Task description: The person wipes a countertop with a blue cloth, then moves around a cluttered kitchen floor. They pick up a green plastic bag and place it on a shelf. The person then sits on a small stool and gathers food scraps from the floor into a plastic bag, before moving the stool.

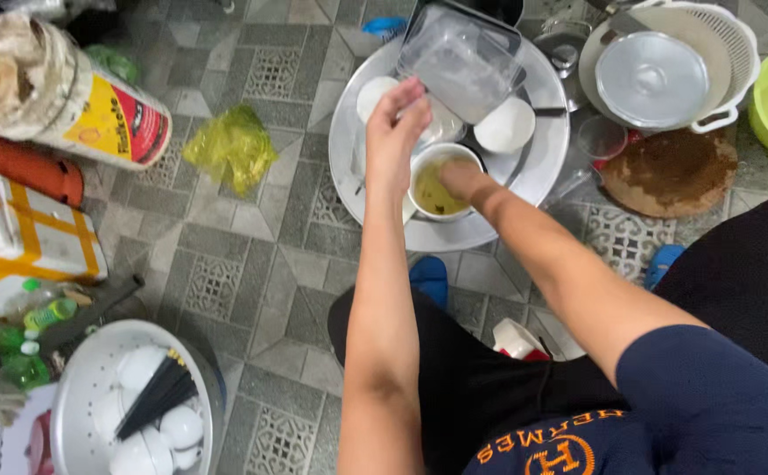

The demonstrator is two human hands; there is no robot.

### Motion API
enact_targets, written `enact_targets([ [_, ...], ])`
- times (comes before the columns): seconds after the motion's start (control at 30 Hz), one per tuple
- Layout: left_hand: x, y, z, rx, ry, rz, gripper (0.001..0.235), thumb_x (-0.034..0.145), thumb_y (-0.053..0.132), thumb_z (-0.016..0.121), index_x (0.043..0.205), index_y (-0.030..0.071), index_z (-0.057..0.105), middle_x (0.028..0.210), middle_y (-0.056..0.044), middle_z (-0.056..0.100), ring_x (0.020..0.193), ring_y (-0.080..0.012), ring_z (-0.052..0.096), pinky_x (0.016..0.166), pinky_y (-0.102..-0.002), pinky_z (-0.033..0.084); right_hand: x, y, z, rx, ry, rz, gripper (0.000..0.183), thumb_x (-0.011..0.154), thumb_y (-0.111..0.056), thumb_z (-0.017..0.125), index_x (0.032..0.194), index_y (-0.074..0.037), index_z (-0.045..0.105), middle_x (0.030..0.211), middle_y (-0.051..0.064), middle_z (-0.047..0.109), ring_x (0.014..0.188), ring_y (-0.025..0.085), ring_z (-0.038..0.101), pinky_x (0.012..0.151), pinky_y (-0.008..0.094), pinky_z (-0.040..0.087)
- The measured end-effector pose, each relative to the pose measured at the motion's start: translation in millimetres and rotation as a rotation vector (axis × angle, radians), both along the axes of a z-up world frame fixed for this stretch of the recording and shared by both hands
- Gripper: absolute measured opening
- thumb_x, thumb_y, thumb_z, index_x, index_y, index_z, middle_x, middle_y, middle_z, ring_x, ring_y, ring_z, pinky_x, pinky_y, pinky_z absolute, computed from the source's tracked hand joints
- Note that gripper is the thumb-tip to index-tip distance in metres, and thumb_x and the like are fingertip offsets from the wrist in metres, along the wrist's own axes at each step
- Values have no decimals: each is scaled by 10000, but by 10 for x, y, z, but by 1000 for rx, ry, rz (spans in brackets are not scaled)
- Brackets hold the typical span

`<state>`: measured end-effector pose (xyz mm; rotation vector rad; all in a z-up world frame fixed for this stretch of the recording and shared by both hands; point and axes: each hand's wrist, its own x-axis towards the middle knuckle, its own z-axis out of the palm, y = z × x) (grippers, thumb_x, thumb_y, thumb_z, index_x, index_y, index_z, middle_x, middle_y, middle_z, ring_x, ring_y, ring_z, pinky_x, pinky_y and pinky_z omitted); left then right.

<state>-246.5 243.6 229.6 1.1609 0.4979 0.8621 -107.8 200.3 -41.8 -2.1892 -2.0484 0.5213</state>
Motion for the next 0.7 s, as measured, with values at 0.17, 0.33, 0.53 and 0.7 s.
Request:
enact_targets([
  [0.17, -3, -18, -31, -35, 70, 14, 435, 917, 51, 725, 1335, -25, 630, 1294, -149, 653, 1059, -196, 654, 917, -328, 560, -200, 19, 19, -127, -45, -170, 259, 948, -215, 586, 1061, -76, 773, 1098, 173, 762, 1014, 326, 748, 865, 452, 593],
  [0.33, 185, -89, -144, -54, 90, -30, 426, 901, 41, 727, 1307, -46, 629, 1285, -150, 661, 1112, -205, 671, 965, -343, 569, -355, -88, 620, -125, -22, 0, 305, 970, -282, 551, 1136, -109, 741, 1147, 161, 737, 1043, 327, 729, 883, 478, 574],
  [0.53, 217, -139, -268, -24, 82, -23, 404, 921, 16, 730, 1307, -60, 639, 1284, -155, 666, 1096, -206, 660, 957, -336, 575, -347, -87, 1254, 50, 400, -145, 313, 981, -267, 543, 1139, -55, 710, 1165, 225, 726, 1111, 376, 687, 953, 495, 517],
  [0.7, 241, -150, -390, -32, 136, -39, 409, 887, 0, 728, 1284, -29, 632, 1264, -135, 663, 1078, -197, 682, 917, -322, 596, -339, -187, 1195, 146, 456, -119, 305, 905, -193, 589, 1143, -48, 712, 1145, 206, 724, 1070, 360, 695, 921, 481, 532],
])
